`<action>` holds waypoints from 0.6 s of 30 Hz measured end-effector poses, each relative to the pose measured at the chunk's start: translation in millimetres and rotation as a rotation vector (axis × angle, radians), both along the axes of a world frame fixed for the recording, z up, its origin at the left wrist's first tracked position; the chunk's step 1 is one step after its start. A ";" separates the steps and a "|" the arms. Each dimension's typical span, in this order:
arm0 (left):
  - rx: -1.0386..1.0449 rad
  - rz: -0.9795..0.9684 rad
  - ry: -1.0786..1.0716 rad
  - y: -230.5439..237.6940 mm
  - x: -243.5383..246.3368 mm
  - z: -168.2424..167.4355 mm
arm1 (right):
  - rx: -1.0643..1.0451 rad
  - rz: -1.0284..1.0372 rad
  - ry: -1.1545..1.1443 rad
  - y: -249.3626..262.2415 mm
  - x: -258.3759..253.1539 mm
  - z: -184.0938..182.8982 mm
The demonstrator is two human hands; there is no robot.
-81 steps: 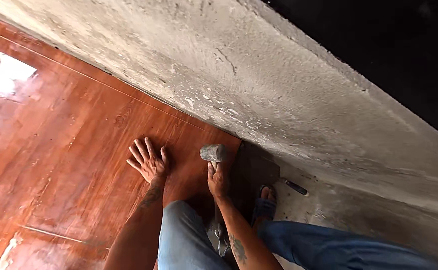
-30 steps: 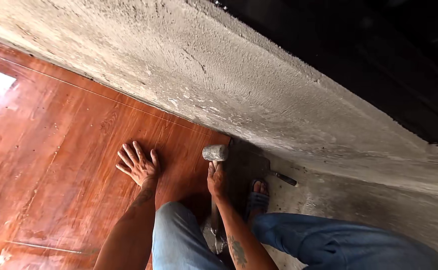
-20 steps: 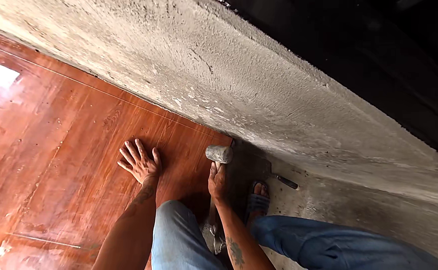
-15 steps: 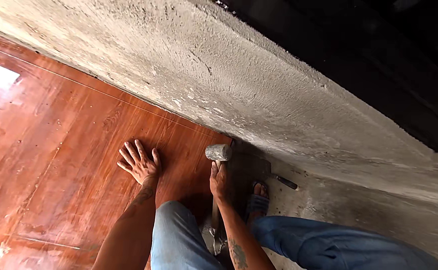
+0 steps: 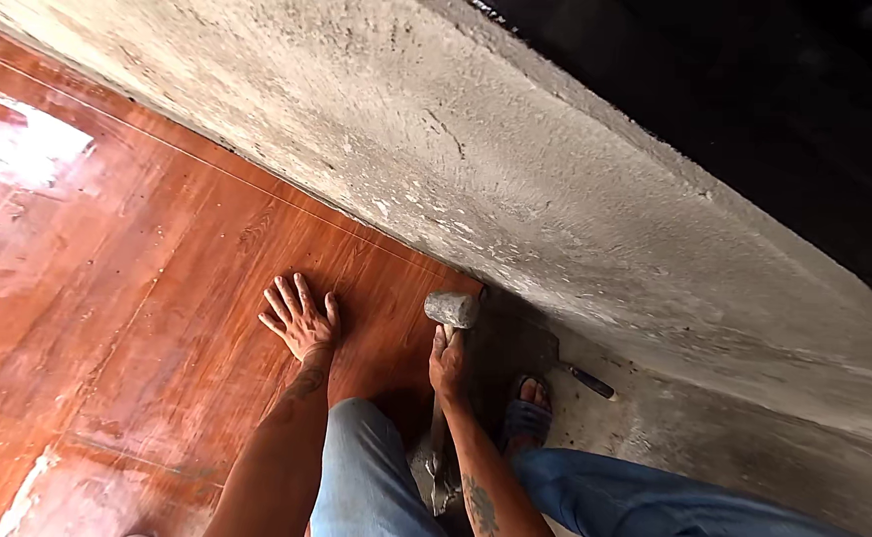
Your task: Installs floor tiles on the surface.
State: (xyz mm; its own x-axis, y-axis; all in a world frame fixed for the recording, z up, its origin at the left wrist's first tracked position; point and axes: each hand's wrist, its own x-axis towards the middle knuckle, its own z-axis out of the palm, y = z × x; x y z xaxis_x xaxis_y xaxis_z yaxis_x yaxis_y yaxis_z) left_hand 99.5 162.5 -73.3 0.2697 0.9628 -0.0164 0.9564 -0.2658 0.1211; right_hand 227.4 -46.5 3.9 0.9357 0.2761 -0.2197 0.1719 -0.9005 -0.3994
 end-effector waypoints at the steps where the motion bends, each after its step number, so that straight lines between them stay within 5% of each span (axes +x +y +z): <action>1: 0.002 0.001 0.001 -0.2 -0.5 0.3 | -0.029 0.008 0.043 2.2 1.1 1.1; 18: 0.043 -0.002 -0.002 4.5 0.2 -4.4 | 0.009 0.249 0.163 70.2 14.3 15.9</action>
